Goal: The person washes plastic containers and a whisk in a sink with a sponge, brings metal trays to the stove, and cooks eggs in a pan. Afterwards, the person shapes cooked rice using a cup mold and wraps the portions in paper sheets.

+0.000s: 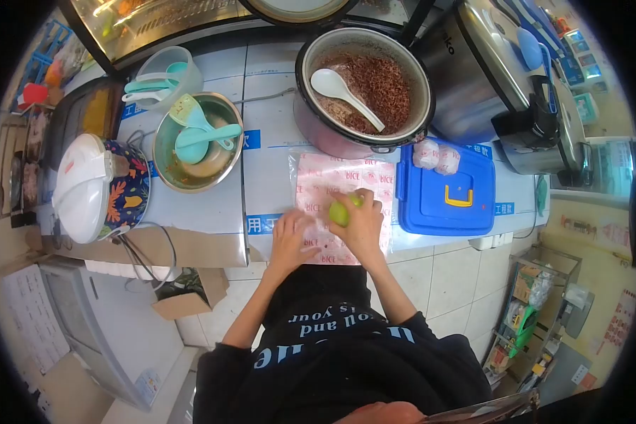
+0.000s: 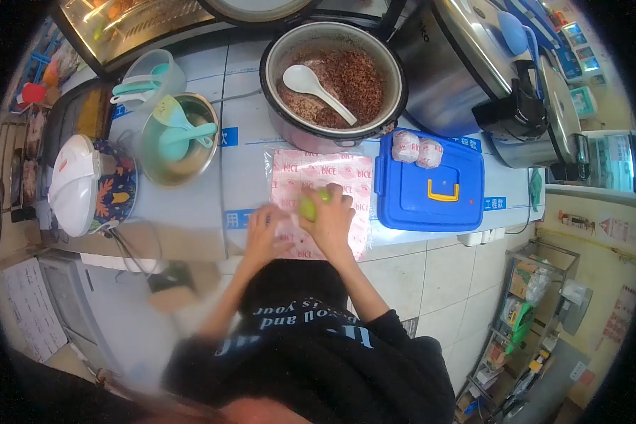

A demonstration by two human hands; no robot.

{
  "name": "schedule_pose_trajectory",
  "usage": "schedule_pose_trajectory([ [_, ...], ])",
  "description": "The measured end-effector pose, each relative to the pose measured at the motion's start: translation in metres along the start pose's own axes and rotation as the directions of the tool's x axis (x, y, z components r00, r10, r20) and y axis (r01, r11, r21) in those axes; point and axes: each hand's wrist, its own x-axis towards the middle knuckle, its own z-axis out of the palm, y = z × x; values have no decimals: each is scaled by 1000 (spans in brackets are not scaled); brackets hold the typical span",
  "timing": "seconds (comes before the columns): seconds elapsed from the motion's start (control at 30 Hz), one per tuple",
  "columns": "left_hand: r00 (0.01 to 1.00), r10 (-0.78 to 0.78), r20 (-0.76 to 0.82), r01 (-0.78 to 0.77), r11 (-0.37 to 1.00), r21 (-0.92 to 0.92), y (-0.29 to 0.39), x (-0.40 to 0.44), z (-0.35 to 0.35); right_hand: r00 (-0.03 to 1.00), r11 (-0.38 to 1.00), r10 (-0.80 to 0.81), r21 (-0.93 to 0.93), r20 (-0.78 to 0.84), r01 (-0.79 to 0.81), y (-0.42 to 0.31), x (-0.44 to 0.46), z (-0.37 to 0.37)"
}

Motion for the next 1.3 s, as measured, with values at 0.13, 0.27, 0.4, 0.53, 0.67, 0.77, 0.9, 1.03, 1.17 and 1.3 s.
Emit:
schedule_pose_trajectory([
  [0.13,930,295,221,-299,954,-19,-18,-37,37,930,842,-360,403,-78,360,-39,6,26],
  [0.27,959,210,189,-236,964,124,-21,-37,60,873,658,-470,607,-130,445,-50,26,135],
  [0.4,937,338,88,-349,916,198,-42,-49,73,820,719,-505,394,-271,573,-47,21,125],
  [0.53,991,112,73,-105,990,-93,-11,-31,32,822,780,-563,273,-87,563,34,-27,30],
  [0.67,910,391,138,-404,911,80,11,-7,12,820,847,-527,55,222,529,148,-71,17],
  [0.77,817,546,186,-576,791,208,1,-1,18,782,797,-595,12,186,603,174,-77,16],
  [0.9,914,203,350,-238,969,60,-1,3,-3,775,792,-610,101,166,602,159,-73,4],
  [1.03,881,311,357,-361,929,82,25,6,5,821,894,-446,124,356,431,144,-62,4],
  [1.17,902,391,181,-397,918,-3,30,1,45,814,913,-382,42,438,406,127,-46,-9],
  [1.3,957,281,73,-286,956,64,40,-5,23,932,910,-291,364,217,200,139,-55,-5],
])
